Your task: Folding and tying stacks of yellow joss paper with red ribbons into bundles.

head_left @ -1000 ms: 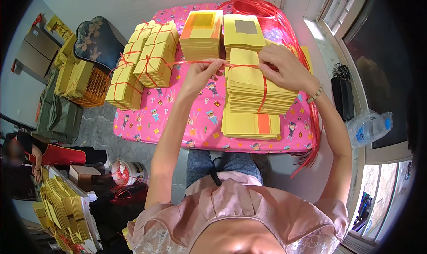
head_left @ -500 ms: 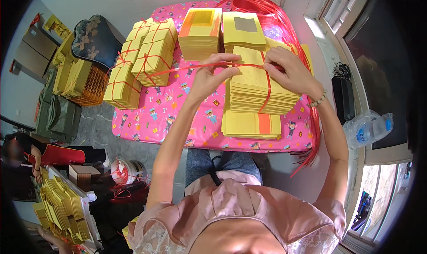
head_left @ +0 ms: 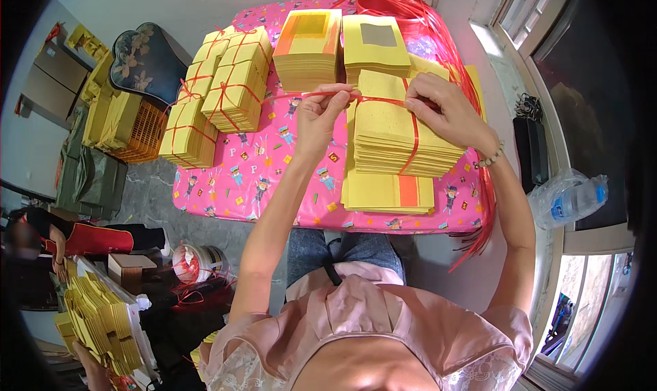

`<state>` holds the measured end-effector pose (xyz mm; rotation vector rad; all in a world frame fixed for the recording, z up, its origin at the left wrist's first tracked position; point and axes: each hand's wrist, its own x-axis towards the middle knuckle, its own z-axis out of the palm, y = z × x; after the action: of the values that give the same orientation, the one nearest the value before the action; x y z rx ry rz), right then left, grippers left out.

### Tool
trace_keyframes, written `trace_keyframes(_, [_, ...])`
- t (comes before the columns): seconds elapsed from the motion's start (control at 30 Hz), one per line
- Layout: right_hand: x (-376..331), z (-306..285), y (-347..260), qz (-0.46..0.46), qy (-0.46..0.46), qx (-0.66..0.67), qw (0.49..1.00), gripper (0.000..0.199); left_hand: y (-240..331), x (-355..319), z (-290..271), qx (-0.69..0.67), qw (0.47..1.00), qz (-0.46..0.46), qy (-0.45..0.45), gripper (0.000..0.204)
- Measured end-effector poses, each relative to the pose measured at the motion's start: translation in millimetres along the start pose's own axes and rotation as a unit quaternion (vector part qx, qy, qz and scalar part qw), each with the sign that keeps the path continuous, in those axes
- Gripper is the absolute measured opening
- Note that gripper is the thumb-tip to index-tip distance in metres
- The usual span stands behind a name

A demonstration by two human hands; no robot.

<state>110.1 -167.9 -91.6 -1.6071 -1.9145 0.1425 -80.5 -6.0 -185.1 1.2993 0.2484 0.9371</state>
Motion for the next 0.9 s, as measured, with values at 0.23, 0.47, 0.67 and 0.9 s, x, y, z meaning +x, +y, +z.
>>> trace_keyframes(0.23, [-5.4,2.9,1.0,-0.008,0.02,-0.013,1.0,0.02,-19.5,-13.8,3.9,-0.078,0.996,0.011,0.05,0.017])
trace_keyframes(0.47, [-7.9,1.8,3.9,0.007,0.015,0.0,1.0,0.02,-1.3,-2.1,34.2,-0.12,0.985,0.067,0.101,0.02])
trace_keyframes(0.67, [-7.5,1.6,4.4,0.003,0.017,0.026,1.0,0.019,2.2,11.9,18.9,-0.062,0.995,0.075,-0.023,0.023])
trace_keyframes(0.9, [-1.9,-4.5,2.4,-0.024,0.023,-0.042,0.999,0.017,32.9,20.8,14.3,0.03,0.997,-0.004,-0.076,0.022])
